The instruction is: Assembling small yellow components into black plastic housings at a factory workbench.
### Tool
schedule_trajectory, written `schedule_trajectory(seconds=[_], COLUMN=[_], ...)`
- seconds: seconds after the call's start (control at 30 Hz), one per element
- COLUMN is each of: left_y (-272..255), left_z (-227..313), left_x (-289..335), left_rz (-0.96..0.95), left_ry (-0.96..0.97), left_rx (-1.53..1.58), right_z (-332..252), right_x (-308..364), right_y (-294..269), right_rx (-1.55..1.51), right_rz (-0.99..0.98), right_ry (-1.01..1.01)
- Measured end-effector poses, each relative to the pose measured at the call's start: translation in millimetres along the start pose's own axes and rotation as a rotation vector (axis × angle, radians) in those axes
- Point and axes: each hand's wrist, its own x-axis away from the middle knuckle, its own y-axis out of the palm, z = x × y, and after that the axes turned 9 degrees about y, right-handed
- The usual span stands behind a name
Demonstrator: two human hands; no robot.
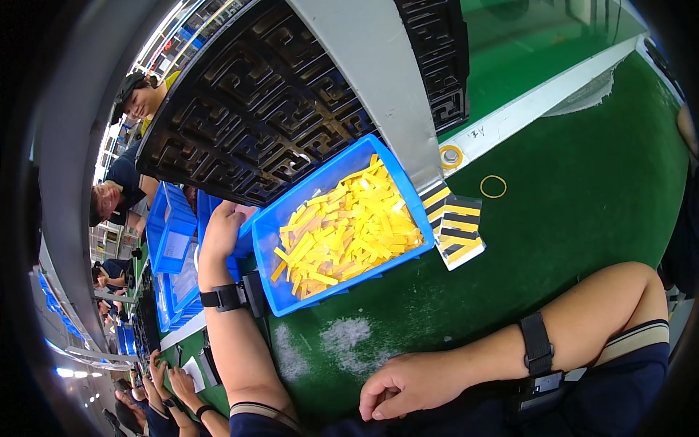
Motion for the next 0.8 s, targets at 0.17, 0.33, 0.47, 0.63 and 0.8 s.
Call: schedule_trajectory(seconds=[0.17,0.33,0.47,0.63,0.8], left_y=[4,3,-4,-56,-88], left_z=[-3,6,9,23,-22], left_x=[1,6,13,31,58], left_rz=[0.103,0.205,0.373,0.694,0.712], left_ry=[0.024,0.041,0.127,0.213,0.026], left_rx=[0.007,-0.038,-0.179,-0.062,-0.405], right_z=[0,4,1,3,-3], right_x=[0,-1,0,-1,2], right_y=[0,5,5,-2,-1], right_rx=[-0.012,-0.048,-0.033,-0.013,0.003], right_rz=[-0.002,0.072,0.066,-0.011,-0.012], right_ry=[-0.006,-0.095,-0.073,0.003,0.040])
